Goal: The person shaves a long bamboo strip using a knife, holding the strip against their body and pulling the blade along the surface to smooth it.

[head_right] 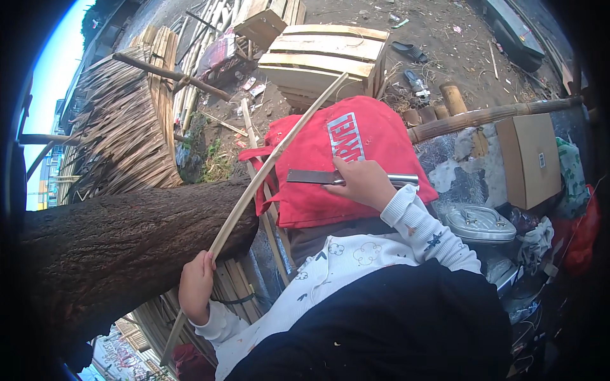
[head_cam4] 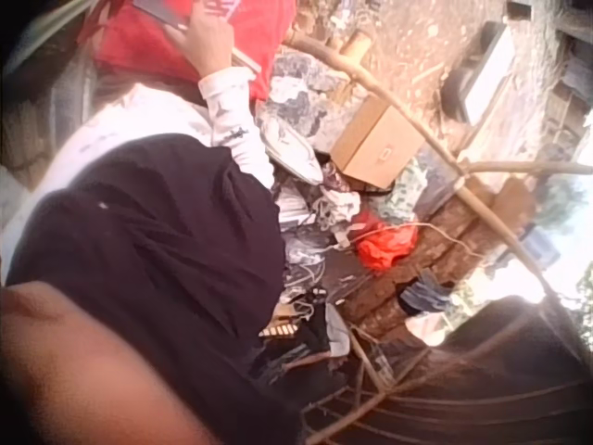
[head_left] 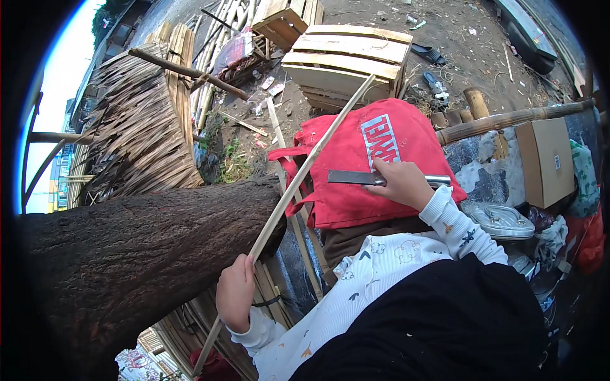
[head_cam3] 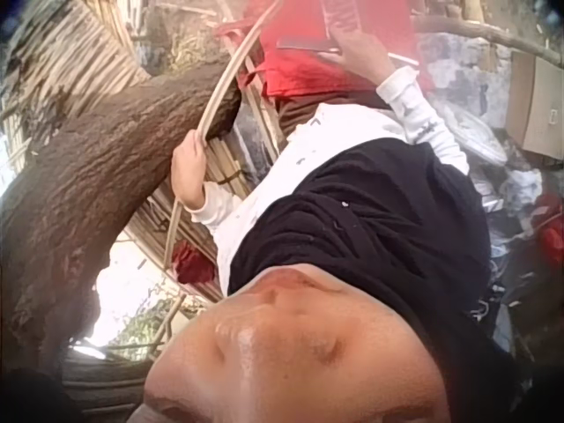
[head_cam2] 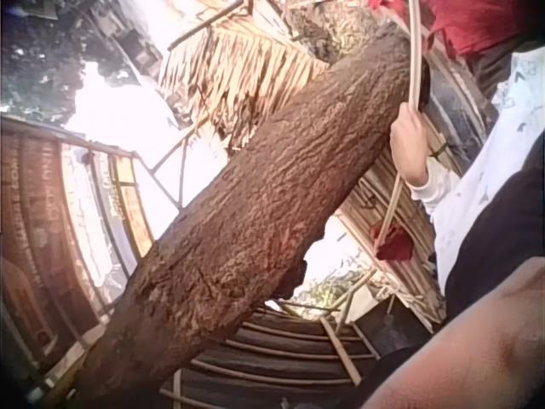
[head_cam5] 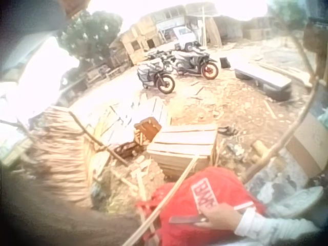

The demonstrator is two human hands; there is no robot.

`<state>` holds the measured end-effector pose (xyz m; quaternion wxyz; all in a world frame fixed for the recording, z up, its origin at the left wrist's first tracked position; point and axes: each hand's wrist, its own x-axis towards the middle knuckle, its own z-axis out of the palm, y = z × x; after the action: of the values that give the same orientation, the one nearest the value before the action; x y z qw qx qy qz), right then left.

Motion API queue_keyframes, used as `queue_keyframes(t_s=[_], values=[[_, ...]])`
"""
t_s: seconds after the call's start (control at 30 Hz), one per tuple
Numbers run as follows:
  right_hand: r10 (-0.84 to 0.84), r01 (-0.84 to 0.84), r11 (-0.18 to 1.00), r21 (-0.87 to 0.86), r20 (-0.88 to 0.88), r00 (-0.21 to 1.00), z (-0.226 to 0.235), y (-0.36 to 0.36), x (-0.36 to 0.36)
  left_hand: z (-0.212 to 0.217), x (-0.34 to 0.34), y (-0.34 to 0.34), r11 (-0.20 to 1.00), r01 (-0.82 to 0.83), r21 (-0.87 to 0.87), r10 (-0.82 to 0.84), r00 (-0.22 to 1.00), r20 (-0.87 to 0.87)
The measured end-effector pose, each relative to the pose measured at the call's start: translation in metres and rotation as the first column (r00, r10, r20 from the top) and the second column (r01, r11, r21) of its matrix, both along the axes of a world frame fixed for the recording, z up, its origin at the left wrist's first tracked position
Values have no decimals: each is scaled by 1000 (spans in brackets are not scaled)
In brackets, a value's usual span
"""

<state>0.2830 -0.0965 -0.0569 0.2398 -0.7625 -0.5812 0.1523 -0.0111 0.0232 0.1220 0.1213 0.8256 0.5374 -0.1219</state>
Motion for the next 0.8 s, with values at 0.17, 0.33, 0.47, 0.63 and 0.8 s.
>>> queue_keyframes(t_s=[0.17,0.33,0.47,0.63,0.8], values=[[-9,10,1000,8,-46,999,5,7,5,3,13,9,1000,3,-15,-4,998,-58],[177,-166,976,140,-70,982,32,46,-13,19,3,3,999,-49,-13,48,998,-44],[318,-291,876,384,-7,948,38,84,-34,13,9,17,998,12,-54,-15,999,-46],[443,-403,847,348,-41,896,37,111,-59,21,12,9,999,7,-43,-9,999,-34],[392,-351,857,378,-34,919,37,118,-62,26,13,9,1000,-3,-15,3,1000,10]])
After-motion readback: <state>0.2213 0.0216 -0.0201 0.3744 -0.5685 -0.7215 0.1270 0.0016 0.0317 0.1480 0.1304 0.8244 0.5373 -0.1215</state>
